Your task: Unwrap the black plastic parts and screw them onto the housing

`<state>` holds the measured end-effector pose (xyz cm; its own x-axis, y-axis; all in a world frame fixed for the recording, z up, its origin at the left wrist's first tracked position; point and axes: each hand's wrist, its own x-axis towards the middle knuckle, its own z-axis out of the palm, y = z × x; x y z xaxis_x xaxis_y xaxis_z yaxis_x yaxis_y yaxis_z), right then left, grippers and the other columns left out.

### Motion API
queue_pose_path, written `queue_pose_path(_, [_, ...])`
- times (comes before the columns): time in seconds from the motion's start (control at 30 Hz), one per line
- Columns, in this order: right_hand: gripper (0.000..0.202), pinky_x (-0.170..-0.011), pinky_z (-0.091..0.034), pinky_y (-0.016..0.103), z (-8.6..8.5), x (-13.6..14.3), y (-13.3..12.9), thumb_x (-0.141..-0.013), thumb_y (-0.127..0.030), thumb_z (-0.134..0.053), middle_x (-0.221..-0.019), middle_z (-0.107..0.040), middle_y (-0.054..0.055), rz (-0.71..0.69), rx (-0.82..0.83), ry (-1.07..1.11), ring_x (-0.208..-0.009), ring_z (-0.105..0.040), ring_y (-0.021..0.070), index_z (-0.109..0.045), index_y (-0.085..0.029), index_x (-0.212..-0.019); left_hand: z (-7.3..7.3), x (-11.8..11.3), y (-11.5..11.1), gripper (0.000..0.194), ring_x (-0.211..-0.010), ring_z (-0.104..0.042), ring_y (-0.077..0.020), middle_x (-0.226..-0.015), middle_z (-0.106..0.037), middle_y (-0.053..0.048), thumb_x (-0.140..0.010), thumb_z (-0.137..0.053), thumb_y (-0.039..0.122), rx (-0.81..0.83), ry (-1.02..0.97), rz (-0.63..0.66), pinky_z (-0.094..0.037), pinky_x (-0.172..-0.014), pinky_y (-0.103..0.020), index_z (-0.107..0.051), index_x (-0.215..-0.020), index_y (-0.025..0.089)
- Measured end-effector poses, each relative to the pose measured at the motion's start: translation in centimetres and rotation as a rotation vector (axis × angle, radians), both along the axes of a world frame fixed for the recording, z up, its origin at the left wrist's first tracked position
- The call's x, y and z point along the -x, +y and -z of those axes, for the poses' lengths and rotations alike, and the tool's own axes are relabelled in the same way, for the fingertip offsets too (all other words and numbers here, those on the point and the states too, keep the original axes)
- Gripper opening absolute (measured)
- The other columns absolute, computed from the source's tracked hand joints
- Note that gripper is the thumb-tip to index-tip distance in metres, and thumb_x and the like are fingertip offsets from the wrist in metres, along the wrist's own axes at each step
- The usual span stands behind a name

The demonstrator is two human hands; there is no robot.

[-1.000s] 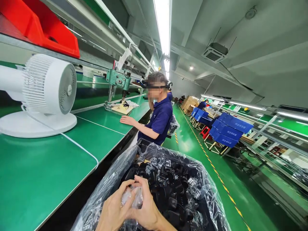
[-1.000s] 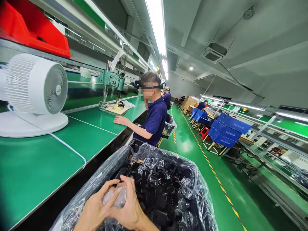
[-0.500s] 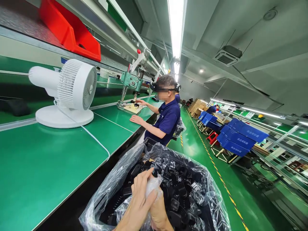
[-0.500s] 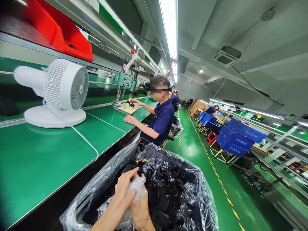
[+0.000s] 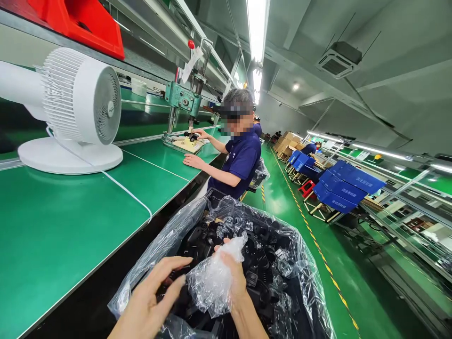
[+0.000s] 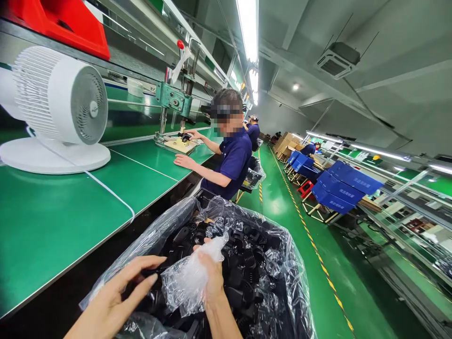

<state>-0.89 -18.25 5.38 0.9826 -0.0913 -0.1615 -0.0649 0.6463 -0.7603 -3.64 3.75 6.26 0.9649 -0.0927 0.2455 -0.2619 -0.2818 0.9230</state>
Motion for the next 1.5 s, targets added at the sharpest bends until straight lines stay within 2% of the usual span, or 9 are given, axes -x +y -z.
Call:
queue_pose_path(0.2, [0.062, -0.069, -0.054, 0.03, 0.8, -0.7, 0.3, -0.069, -0.034, -0.094, -0.098, -0.076, 0.002, -0.048, -0.068, 0.043, -0.076, -0.069, 0.0199, -0.06, -0.024, -0.121, 0.5, 0.4, -1.3, 0.022, -0.112, -0.069, -0.023, -0.127, -0.067, -0.005, -0.101, -0.054, 0.038, -0.158, -0.225, 0.04, -0.06, -0.092, -0.033, -0.074, -0.102, 0.031])
queue_pose_path(0.37, [0.054, -0.057, -0.045, 0.02, 0.7, -2.8, -2.8, -0.061, -0.037, -0.096, -0.069, -0.062, -0.01, -0.05, -0.077, -0.012, -0.056, -0.058, 0.0113, -0.062, -0.026, -0.102, -0.2, 0.4, 1.2, 0.026, -0.081, -0.069, -0.017, -0.102, -0.072, -0.001, -0.1, -0.054, 0.049, -0.104, -0.133, -0.299, -0.05, -0.054, -0.021, -0.067, -0.105, 0.027])
queue_pose_path(0.5, [0.051, -0.054, -0.039, 0.017, -1.3, -1.1, -2.0, -0.068, -0.041, -0.092, -0.071, -0.061, -0.009, -0.214, -0.004, -0.08, -0.054, -0.053, 0.0085, -0.063, -0.025, -0.107, -0.7, 1.0, 2.6, 0.027, -0.081, -0.065, -0.0165, -0.099, -0.069, 0.0, -0.1, -0.053, 0.049, -0.155, -0.241, -0.504, -0.05, -0.074, -0.027, -0.066, -0.109, 0.027])
queue_pose_path(0.6, [0.044, -0.055, -0.041, 0.021, -3.4, 2.0, 1.4, -0.076, -0.042, -0.085, -0.073, -0.064, -0.006, -0.428, 0.12, -0.13, -0.057, -0.055, 0.0112, -0.067, -0.023, -0.111, -0.7, 1.6, 2.4, 0.028, -0.084, -0.066, -0.018, -0.096, -0.068, 0.0, -0.096, -0.057, 0.05, -0.128, -0.25, -0.466, -0.048, -0.083, -0.031, -0.068, -0.108, 0.028])
queue_pose_path(0.77, [0.047, -0.061, -0.043, 0.023, -6.7, 4.8, 7.2, -0.063, -0.012, -0.08, -0.078, -0.067, 0.001, -0.685, 0.466, -0.224, -0.065, -0.054, 0.0132, -0.078, -0.012, -0.11, -0.2, 2.6, 2.1, 0.033, -0.067, -0.062, -0.0168, -0.081, -0.068, 0.0, -0.092, -0.06, 0.057, -0.01, -0.084, -0.446, -0.049, -0.062, -0.026, -0.07, -0.09, 0.026])
queue_pose_path(0.97, [0.052, -0.07, -0.045, 0.025, -7.5, 4.7, 8.9, -0.065, -0.002, -0.062, -0.086, -0.065, -0.002, -0.567, 0.778, -0.33, -0.071, -0.051, 0.014, -0.076, -0.017, -0.113, -0.8, 3.4, 2.2, 0.05, -0.066, -0.069, -0.0203, -0.074, -0.072, -0.003, -0.086, -0.062, 0.069, 0.239, 0.097, -0.401, -0.056, -0.061, -0.026, -0.073, -0.084, 0.02])
queue_pose_path(1.17, [0.043, -0.063, -0.041, 0.025, -6.9, 5.8, 9.7, -0.066, -0.008, -0.06, -0.079, -0.06, -0.003, -0.56, 0.845, -0.345, -0.066, -0.047, 0.0136, -0.074, -0.017, -0.106, -1.7, 4.6, 2.2, 0.053, -0.063, -0.066, -0.0198, -0.072, -0.069, -0.004, -0.083, -0.067, 0.072, 0.411, 0.147, -0.467, -0.056, -0.059, -0.027, -0.072, -0.083, 0.019])
queue_pose_path(1.37, [0.021, -0.06, -0.033, 0.025, -6.8, 5.7, 11.4, -0.072, -0.007, -0.058, -0.072, -0.055, -0.005, -0.596, 0.992, -0.369, -0.064, -0.043, 0.0137, -0.069, -0.02, -0.085, -0.1, 6.2, 3.2, 0.052, -0.091, -0.068, -0.0249, -0.098, -0.07, -0.008, -0.076, -0.074, 0.071, 0.458, 0.125, -0.485, -0.058, -0.074, -0.029, -0.071, -0.088, 0.02])
queue_pose_path(1.5, [0.019, -0.061, -0.036, 0.027, -6.6, 5.6, 12.7, -0.075, -0.009, -0.062, -0.071, -0.059, -0.004, -0.6, 1.018, -0.405, -0.063, -0.049, 0.0166, -0.07, -0.023, -0.085, 0.7, 7.6, 4.5, 0.046, -0.081, -0.065, -0.0211, -0.091, -0.068, -0.005, -0.086, -0.069, 0.064, 0.471, 0.159, -0.402, -0.057, -0.073, -0.028, -0.069, -0.097, 0.02])
